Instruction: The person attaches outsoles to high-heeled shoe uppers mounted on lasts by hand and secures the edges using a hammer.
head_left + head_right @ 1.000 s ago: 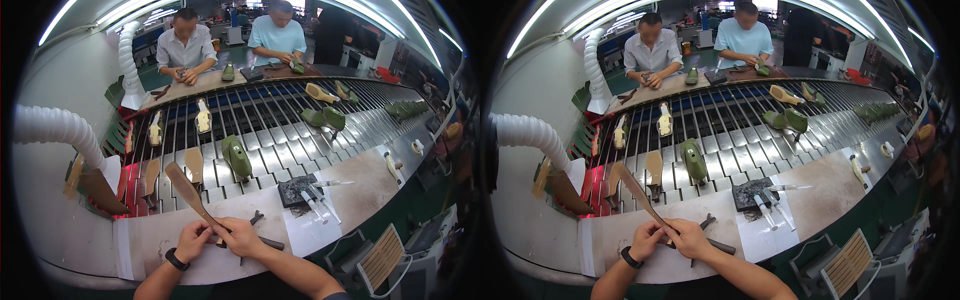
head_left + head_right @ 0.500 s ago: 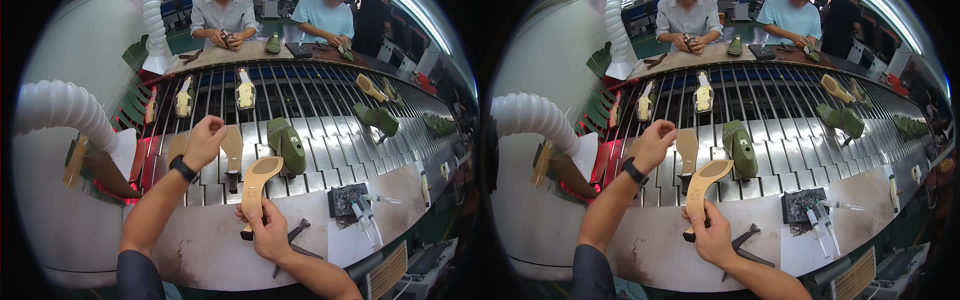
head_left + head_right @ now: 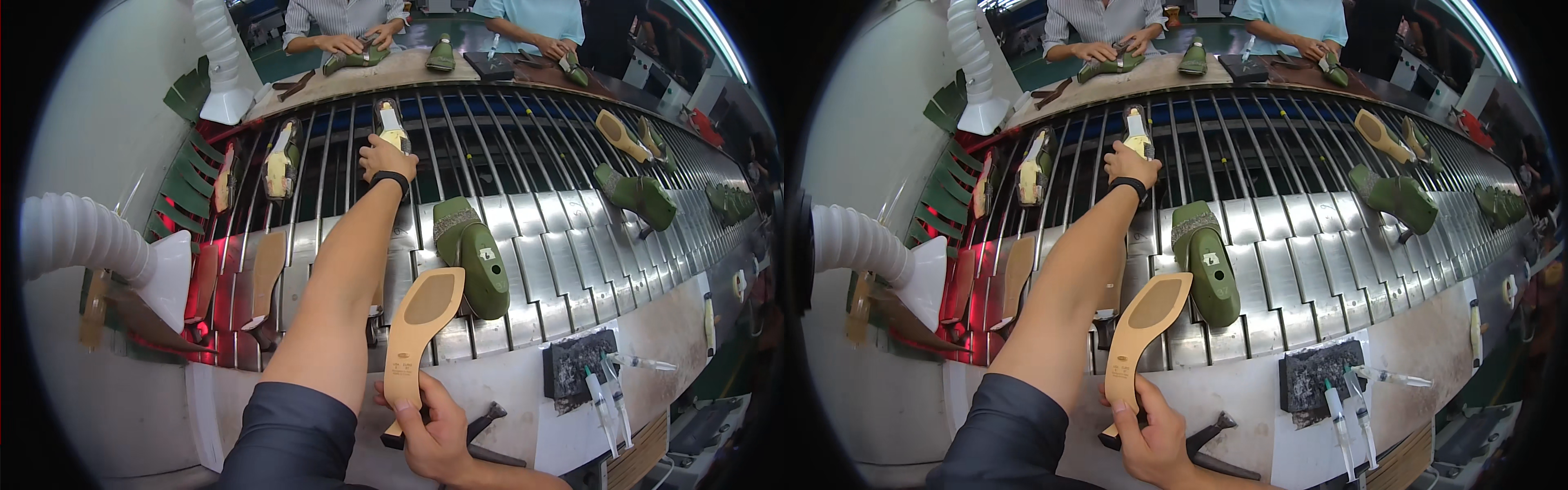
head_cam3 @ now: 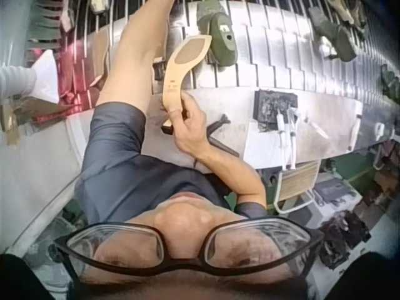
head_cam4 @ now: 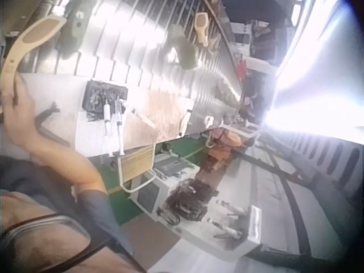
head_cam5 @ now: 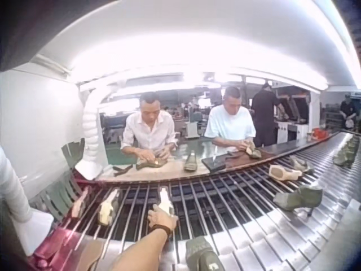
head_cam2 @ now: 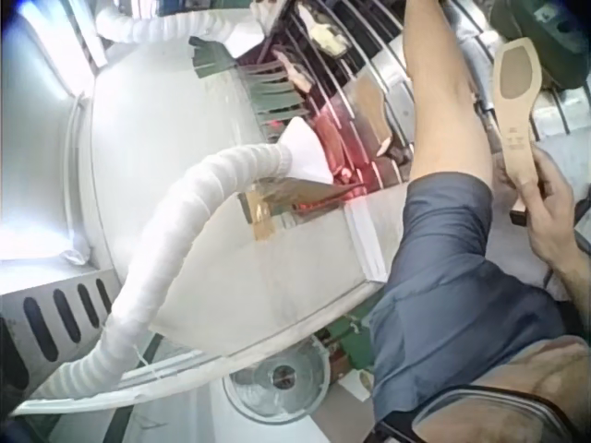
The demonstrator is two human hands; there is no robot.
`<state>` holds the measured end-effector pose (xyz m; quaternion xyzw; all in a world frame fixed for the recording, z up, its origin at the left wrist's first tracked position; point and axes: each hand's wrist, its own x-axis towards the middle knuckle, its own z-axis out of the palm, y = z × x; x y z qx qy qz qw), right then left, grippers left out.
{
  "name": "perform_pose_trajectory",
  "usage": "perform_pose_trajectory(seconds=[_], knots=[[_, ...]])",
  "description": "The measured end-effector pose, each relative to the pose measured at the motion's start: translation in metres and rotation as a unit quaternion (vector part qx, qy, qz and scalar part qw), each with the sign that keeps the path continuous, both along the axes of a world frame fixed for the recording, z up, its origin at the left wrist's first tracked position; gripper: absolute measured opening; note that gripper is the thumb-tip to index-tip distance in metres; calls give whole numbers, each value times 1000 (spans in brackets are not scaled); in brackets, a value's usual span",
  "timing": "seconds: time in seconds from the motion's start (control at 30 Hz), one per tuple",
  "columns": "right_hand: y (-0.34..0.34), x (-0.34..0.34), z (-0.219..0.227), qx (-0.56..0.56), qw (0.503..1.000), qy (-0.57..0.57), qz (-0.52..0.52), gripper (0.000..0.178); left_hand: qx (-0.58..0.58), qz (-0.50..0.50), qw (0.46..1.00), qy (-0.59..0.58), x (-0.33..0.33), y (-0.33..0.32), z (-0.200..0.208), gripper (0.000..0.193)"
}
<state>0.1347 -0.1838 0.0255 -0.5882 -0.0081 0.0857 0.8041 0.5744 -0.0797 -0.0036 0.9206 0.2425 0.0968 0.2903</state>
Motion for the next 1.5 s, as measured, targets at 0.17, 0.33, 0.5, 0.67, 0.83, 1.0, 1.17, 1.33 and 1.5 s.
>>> perform_pose_trajectory(seconds=[0.17, 0.33, 0.5, 0.67, 0.83, 1.0, 1.17, 1.33, 1.5], knots=[[2, 3, -3, 11, 1000, -14, 3, 39, -106, -69, 989, -71, -62, 46, 35, 75], [5, 0, -1, -14, 999, -38, 2, 34, -248, -206, 914, -246, -243, 118, 52, 83], [10, -7, -9, 14, 999, -51, -11, 30, -167, -198, 938, -231, -478, 175, 62, 91], [44, -94, 6, 101, 989, 85, 60, 33, -436, -101, 870, -208, -609, 199, 53, 81], [37, -139, -11, -192, 961, -185, -69, 56, -611, -69, 772, -160, -655, 199, 62, 65], [3, -168, 17, -350, 844, -404, -44, 68, -649, -157, 729, -152, -677, 201, 73, 78], [2, -158, 75, 6, 976, -128, 177, 106, -270, -427, 850, -145, -692, 222, 94, 98], [-42, -168, 60, -66, 871, 17, 486, 132, 33, -639, 749, -171, -693, 196, 125, 68], [-43, -210, -26, 3, 824, 99, 558, 115, 163, -709, 663, -176, -692, 174, 124, 40]])
